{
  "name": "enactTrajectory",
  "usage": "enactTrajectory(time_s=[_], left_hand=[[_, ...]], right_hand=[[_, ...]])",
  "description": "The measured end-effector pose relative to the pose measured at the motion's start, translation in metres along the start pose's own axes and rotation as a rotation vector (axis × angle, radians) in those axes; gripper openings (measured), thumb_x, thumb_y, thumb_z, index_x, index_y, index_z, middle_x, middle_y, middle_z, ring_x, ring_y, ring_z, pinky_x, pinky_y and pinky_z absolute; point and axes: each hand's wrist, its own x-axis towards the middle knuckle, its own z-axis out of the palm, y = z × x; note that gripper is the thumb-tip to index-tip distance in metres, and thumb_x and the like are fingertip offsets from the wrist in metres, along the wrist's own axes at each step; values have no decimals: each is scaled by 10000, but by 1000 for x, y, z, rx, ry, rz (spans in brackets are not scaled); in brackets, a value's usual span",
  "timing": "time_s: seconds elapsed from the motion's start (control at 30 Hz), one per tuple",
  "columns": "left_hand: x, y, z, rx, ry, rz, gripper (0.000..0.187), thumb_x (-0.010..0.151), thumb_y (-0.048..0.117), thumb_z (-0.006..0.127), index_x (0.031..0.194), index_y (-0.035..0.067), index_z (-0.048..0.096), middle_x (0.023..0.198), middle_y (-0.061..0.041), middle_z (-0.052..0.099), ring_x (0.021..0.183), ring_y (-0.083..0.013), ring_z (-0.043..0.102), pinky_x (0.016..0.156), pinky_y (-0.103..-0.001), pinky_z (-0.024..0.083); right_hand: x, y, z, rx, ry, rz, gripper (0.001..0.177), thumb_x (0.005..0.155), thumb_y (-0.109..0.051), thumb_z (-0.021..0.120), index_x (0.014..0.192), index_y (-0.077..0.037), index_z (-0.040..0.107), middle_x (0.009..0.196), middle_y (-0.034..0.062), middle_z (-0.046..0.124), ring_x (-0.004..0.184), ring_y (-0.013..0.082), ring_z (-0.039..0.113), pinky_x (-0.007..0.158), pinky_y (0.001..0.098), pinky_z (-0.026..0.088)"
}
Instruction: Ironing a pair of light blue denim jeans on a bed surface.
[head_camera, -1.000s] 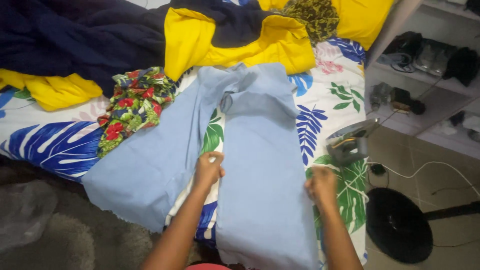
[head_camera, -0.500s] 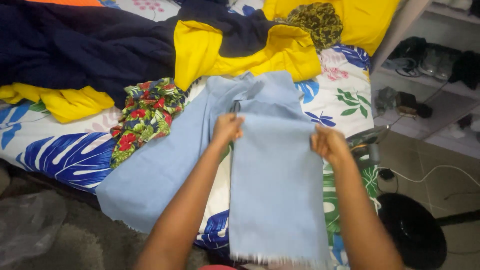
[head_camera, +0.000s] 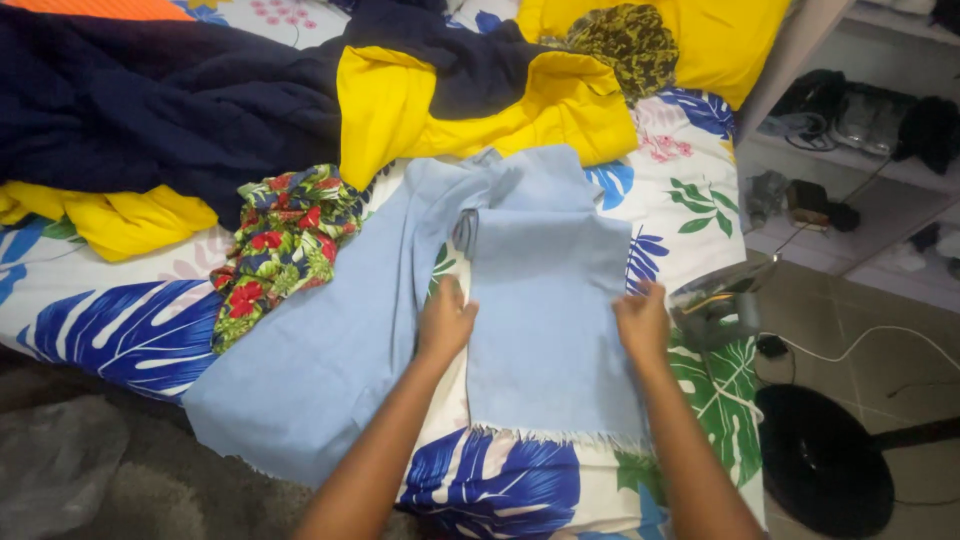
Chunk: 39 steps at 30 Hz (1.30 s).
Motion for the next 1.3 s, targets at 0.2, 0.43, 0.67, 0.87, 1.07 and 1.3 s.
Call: enactTrajectory(time_s=[0.2, 0.43, 0.67, 0.87, 1.07, 1.3], left_hand=[[-70, 38, -38, -45, -158, -368, 428, 840, 331, 758, 1150, 59, 644, 842, -141, 773, 739, -274, 761, 681, -388, 576], [-115, 10, -31, -347, -463, -538, 300, 891, 262, 750, 912, -34, 705, 697, -37, 637, 580, -141, 598, 504, -308, 465], [-121, 38, -46, -527, -521, -696, 269, 920, 280, 718, 882, 15, 694, 629, -19, 598, 461, -108, 517, 418, -267, 385], [-118, 6, -19, -551, -321, -671, 396, 969, 355, 671, 844, -17, 723, 654, -48, 663, 467, -100, 543, 424, -261, 398], [-129, 9, -25, -518, -281, -551, 317, 944, 296, 718, 820, 4, 709, 638, 1, 636, 491, -74, 516, 444, -245, 384], [-148, 43, -52, -424, -460, -653, 314, 910, 268, 766, 790, 17, 622, 602, -10, 564, 474, -99, 516, 444, -280, 466]], right_hand=[[-103, 39, -44, -37, 79, 129, 448, 830, -194, 787, 1180, 19, 606, 1008, 193, 713, 902, 310, 699, 823, 417, 547], [-141, 47, -74, 749, -270, 605, 212, 786, -64, 784, 905, 90, 699, 795, 141, 734, 632, 203, 669, 620, 318, 540], [-125, 63, -103, 185, -375, 619, 228, 827, -131, 854, 905, 9, 691, 729, 110, 621, 580, 220, 498, 544, 355, 370], [-51, 52, -107, -34, 460, -239, 663, 905, -397, 792, 1264, 72, 492, 1131, 273, 598, 999, 393, 613, 865, 522, 482], [-20, 40, -105, -186, 433, -191, 465, 1097, -356, 672, 1200, 73, 522, 1105, 322, 617, 1021, 500, 596, 881, 563, 460], [-78, -141, -135, -423, 28, -128, 515, 1019, -478, 580, 1132, 23, 611, 954, 329, 690, 889, 518, 665, 775, 574, 514]])
